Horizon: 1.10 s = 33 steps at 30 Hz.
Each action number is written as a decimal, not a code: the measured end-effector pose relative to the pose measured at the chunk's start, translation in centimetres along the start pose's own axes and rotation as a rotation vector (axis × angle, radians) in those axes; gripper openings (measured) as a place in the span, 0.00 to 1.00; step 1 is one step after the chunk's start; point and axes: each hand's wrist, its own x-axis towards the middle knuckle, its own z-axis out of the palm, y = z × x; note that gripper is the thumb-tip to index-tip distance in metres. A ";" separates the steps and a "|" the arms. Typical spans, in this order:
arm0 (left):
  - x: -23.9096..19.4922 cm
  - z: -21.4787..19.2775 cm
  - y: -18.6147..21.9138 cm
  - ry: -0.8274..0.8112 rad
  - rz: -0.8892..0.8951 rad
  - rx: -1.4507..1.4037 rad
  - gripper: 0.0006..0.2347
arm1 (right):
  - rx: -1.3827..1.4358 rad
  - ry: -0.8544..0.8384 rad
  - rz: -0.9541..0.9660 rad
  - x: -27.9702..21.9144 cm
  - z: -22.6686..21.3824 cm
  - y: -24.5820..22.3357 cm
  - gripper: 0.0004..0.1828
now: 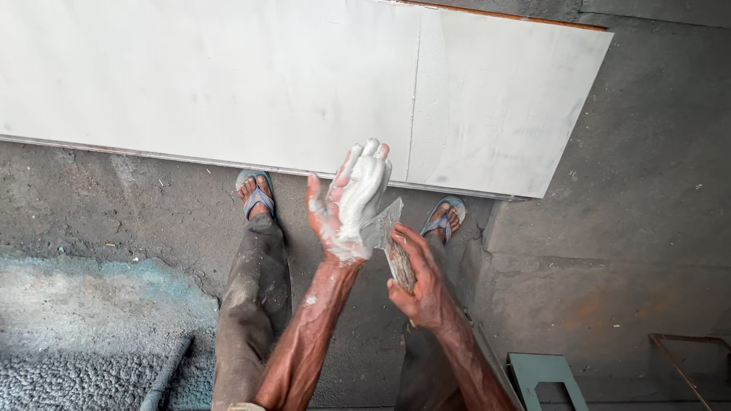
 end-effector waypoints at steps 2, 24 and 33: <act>0.0 0.8 1.4 -0.085 -0.097 -0.013 0.37 | 0.159 -0.058 0.171 0.3 -1.5 1.6 0.43; -3.4 -6.5 6.9 0.218 -0.267 -0.064 0.36 | -0.081 0.308 0.612 5.4 -6.8 15.1 0.37; 0.1 -15.1 13.8 0.431 -0.243 0.113 0.32 | -0.961 -0.011 0.077 31.6 -11.3 20.3 0.44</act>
